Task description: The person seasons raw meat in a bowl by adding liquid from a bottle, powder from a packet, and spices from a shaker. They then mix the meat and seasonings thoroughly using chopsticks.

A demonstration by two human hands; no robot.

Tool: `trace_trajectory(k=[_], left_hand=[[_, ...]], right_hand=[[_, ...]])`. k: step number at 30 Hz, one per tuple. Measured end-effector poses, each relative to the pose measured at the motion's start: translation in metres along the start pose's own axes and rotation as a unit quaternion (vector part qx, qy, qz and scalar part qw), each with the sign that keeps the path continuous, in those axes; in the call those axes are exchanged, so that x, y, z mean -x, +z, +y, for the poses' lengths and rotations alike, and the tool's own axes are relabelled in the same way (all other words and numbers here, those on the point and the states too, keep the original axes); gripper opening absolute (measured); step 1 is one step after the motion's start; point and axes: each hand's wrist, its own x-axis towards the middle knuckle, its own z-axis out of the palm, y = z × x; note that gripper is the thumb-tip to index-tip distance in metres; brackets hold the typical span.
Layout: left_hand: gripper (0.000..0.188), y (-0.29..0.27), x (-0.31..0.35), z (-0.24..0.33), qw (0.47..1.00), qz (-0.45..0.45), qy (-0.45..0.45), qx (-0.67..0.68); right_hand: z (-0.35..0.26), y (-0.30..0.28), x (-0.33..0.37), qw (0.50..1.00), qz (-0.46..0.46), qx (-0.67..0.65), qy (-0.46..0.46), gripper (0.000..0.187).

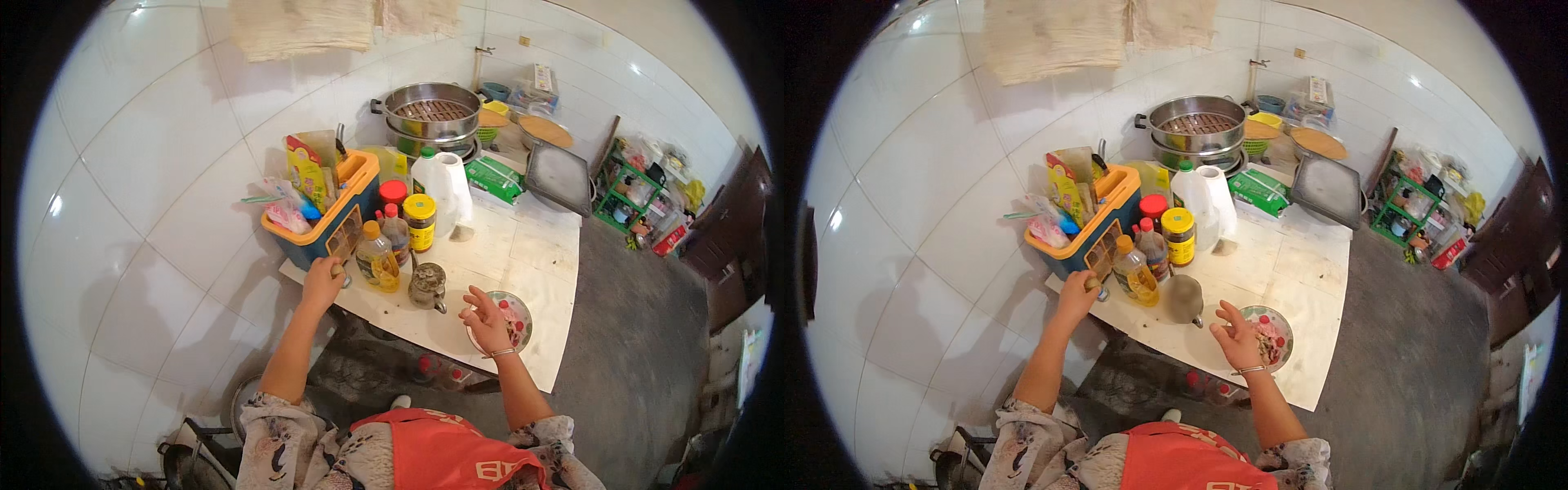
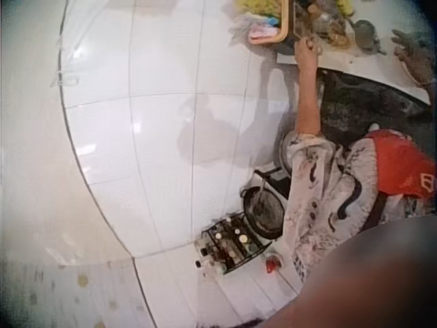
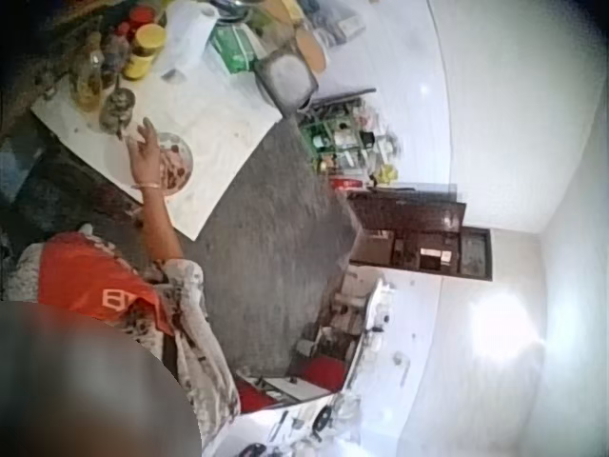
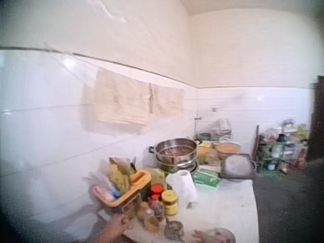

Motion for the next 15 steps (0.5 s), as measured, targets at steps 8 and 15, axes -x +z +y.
trace_trajectory(k=[8, 15], left_hand=[[0.034, 0.095, -0.046, -0.063, 0.975, -0.012, -0.123, 0.186], [0.04, 0.101, -0.013, -0.056, 0.996, 0.082, -0.024, 0.005]], right_hand=[[0.004, -0.056, 0.021, 0.987, 0.152, -0.056, 0.012, 0.043], [0.036, -0.096, 0.045, 0.948, 0.304, -0.031, 0.085, 0.034]])
